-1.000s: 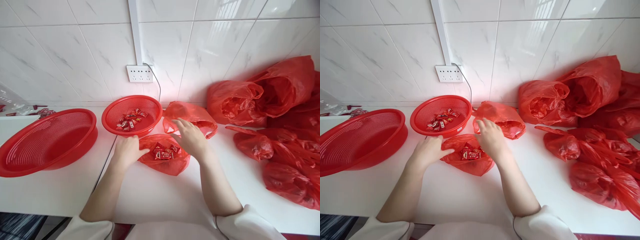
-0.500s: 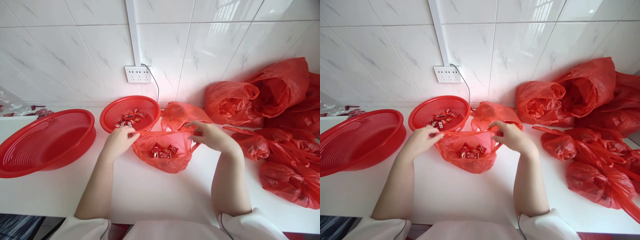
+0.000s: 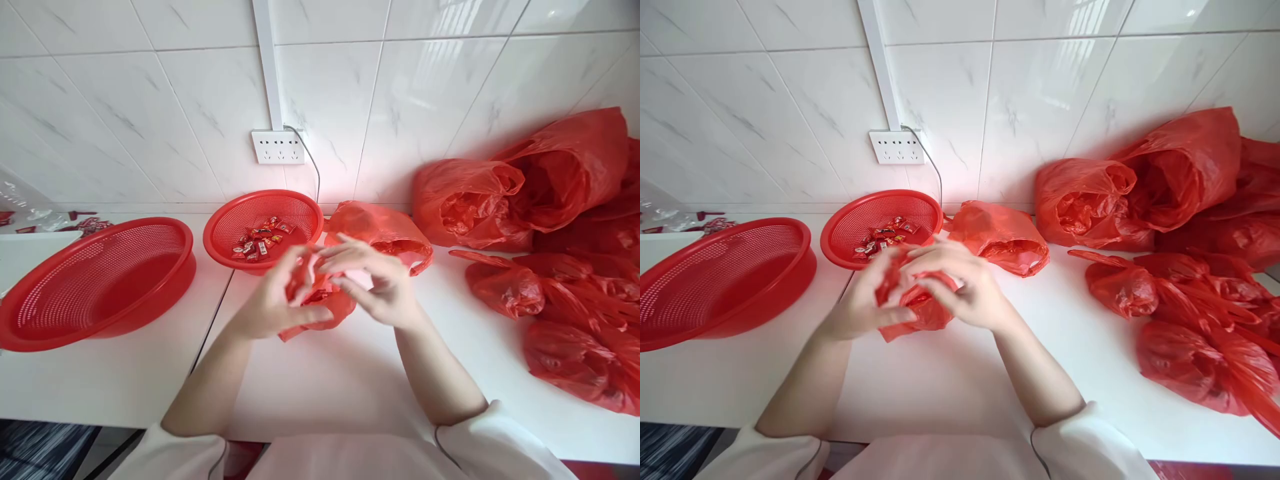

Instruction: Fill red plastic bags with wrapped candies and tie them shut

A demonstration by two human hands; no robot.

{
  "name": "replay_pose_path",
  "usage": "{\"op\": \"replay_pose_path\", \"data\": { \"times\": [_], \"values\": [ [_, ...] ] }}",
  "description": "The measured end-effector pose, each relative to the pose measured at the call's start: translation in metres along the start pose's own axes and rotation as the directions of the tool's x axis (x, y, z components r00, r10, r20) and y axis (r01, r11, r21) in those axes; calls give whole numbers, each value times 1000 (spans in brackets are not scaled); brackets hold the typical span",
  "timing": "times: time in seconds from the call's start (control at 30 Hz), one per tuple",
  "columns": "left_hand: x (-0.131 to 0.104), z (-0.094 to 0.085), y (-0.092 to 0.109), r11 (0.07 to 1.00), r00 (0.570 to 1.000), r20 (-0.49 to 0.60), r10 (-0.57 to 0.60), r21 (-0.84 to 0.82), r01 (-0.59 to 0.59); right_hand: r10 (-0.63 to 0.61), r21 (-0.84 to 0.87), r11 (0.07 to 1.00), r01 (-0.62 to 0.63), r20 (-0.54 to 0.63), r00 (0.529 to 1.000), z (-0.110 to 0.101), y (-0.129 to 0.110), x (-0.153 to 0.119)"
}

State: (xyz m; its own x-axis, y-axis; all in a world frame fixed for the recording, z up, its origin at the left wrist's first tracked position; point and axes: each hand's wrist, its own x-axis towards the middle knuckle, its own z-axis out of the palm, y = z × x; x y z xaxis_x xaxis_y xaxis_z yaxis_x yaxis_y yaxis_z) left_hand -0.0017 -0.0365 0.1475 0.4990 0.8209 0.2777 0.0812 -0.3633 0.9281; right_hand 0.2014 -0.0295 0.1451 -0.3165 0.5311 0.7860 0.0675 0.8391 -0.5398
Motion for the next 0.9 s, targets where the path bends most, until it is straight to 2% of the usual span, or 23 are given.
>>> {"op": "replay_pose_path", "data": {
  "times": [0.03,0.1,0.2,0.27,0.37,0.47,0.53,0.63,0.73,0.8,0.9],
  "values": [
    [1,8,-2,999,1000,29,-10,40,9,-29,5,1000,29,82,996,5,-1,0],
    [3,17,-4,997,999,29,-30,76,28,-28,2,1000,28,110,994,8,0,0],
    [5,13,-8,994,994,27,-109,-12,109,103,-7,995,-103,26,994,3,7,0],
    [6,7,-9,982,987,59,-151,-110,156,165,-8,986,-165,102,981,-1,11,0],
    [7,4,-10,973,986,50,-158,-163,164,168,-28,986,-166,192,967,-1,14,-2],
    [8,6,-10,962,973,-68,-221,-178,206,169,-70,984,-163,96,981,2,16,-4],
    [9,5,-10,931,941,-135,-310,-244,271,184,-93,979,-181,31,982,2,17,-5],
    [12,-3,-10,875,904,-132,-407,-341,344,205,-99,974,-202,16,979,0,16,-7],
    [15,-10,-11,837,895,-119,-431,-423,346,168,-110,982,-151,165,972,-1,14,-8],
    [16,-12,-12,813,895,-122,-428,-484,323,133,-153,984,-90,292,947,-1,14,-9],
    [15,-13,-12,817,908,-123,-399,-498,292,130,-183,981,-66,365,922,-4,14,-10]
  ]
}}
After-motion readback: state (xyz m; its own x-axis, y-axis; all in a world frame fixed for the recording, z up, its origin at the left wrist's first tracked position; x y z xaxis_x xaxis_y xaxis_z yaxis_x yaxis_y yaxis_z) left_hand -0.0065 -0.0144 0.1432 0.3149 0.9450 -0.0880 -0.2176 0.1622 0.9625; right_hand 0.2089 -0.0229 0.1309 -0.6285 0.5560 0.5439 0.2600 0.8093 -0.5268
